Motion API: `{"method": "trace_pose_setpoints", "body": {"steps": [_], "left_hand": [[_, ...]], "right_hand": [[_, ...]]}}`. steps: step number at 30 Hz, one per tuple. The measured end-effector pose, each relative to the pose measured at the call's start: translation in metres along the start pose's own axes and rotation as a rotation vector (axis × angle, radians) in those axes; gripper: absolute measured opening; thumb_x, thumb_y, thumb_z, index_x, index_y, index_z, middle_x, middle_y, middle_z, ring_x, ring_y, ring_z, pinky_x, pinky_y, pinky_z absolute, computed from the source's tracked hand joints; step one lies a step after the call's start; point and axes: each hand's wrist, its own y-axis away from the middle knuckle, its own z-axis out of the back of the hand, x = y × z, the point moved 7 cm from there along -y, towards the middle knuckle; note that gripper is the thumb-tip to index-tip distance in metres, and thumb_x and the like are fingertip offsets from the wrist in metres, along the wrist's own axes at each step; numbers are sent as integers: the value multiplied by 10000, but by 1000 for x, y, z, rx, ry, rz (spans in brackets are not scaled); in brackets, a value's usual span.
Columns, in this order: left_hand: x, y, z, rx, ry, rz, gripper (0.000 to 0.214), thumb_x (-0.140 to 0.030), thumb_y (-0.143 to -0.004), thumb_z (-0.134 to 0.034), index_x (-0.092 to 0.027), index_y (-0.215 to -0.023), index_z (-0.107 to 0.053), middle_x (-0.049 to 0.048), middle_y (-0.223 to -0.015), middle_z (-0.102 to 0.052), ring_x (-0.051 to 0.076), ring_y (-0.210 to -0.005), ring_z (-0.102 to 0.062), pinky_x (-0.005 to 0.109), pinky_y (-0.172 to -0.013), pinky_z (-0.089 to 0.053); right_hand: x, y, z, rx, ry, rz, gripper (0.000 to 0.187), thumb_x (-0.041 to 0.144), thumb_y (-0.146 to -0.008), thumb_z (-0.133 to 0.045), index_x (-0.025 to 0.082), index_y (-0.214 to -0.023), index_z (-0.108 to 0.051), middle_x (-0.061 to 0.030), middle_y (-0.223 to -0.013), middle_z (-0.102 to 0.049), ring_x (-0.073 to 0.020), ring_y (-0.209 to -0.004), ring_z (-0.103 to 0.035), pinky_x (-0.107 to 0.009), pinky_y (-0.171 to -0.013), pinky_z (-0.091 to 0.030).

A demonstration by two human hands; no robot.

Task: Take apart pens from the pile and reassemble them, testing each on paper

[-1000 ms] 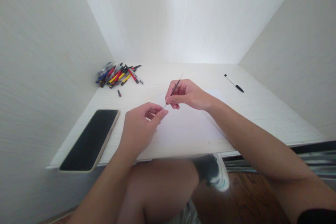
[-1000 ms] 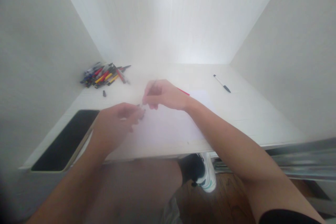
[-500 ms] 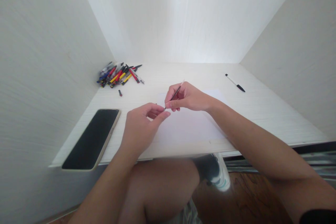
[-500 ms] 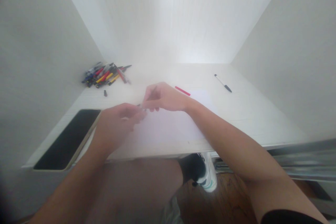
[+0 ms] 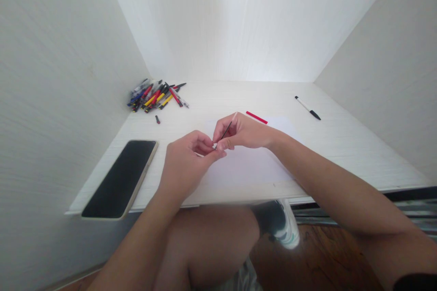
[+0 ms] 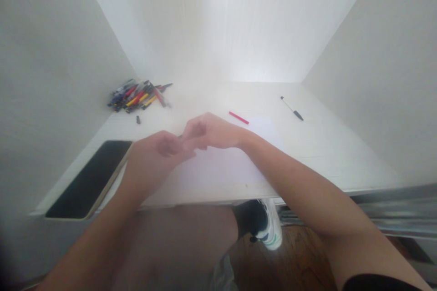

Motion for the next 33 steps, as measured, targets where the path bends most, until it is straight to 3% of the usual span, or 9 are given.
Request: {"method": "trace_pose_setpoints", "body": {"steps": [5,7,11,17,21,24,27,31,33], "left_hand": [[2,-1,0,-12,-11,-10,211,-348,-706,-843,-219,-760,-685,-28,-650,-711,168,-616,-668,281,-621,-523],[2,-2,0,-13,-12,-14,208,-342,-710,-841,-220,-762,-681,-29,-655,-713,166,-617,-667,287,-639,-528],[3,-2,-1,-7,-10,-6,199,-321,-716,-835,-218,-755,-670,-33,-651,-710,162,-616,-667,284,-639,-523],[3,-2,-2,5,10,6,226,-315,-711,-838,-214,-747,-639,-39,-646,-709,160,-615,-672,272,-615,-505],[7,-4,0,-36,28,16,267,-339,-712,-844,-216,-762,-612,-40,-653,-717,161,-609,-682,268,-603,-491],[13,-6,2,-57,56,35,300,-365,-716,-849,-220,-783,-595,-41,-659,-727,158,-597,-685,264,-597,-485],[16,-7,1,-49,102,52,322,-369,-712,-857,-223,-818,-590,-35,-662,-735,161,-601,-694,256,-586,-484],[15,-9,1,-33,198,62,372,-383,-709,-862,-215,-933,-617,-12,-706,-754,169,-612,-699,259,-587,-509],[15,-12,9,-90,251,46,389,-422,-741,-837,-203,-987,-629,12,-768,-766,173,-641,-706,269,-599,-527]], "right_hand": [[4,0,4,-61,-130,-19,589,670,-969,-537,130,-928,-768,-68,-707,-725,-125,-572,-605,-246,-540,-472],[4,0,7,-129,-106,-34,660,688,-1001,-442,131,-894,-779,-67,-667,-708,-124,-542,-590,-248,-524,-461],[4,0,11,-229,58,-52,642,620,-1039,-427,130,-844,-792,-36,-597,-657,-97,-512,-550,-229,-525,-428],[-1,-1,6,-194,108,-75,668,600,-1058,-388,119,-870,-811,-27,-567,-645,-88,-490,-535,-224,-522,-433],[-2,-3,4,-155,29,-67,606,625,-1014,-483,118,-911,-800,-53,-663,-704,-116,-568,-615,-229,-521,-472],[-1,-4,2,-114,-15,-38,407,524,-938,-681,133,-923,-791,-68,-804,-755,-131,-672,-669,-237,-581,-526],[-3,-5,2,-115,-50,-25,278,410,-865,-794,142,-936,-786,-56,-813,-767,-127,-691,-676,-242,-635,-548],[-10,-6,8,-169,-134,-34,276,351,-800,-863,143,-957,-772,-47,-790,-768,-129,-682,-695,-249,-650,-564],[-13,-5,14,-240,-208,-40,299,335,-766,-891,147,-958,-758,-48,-809,-772,-132,-689,-708,-255,-662,-581]]}}
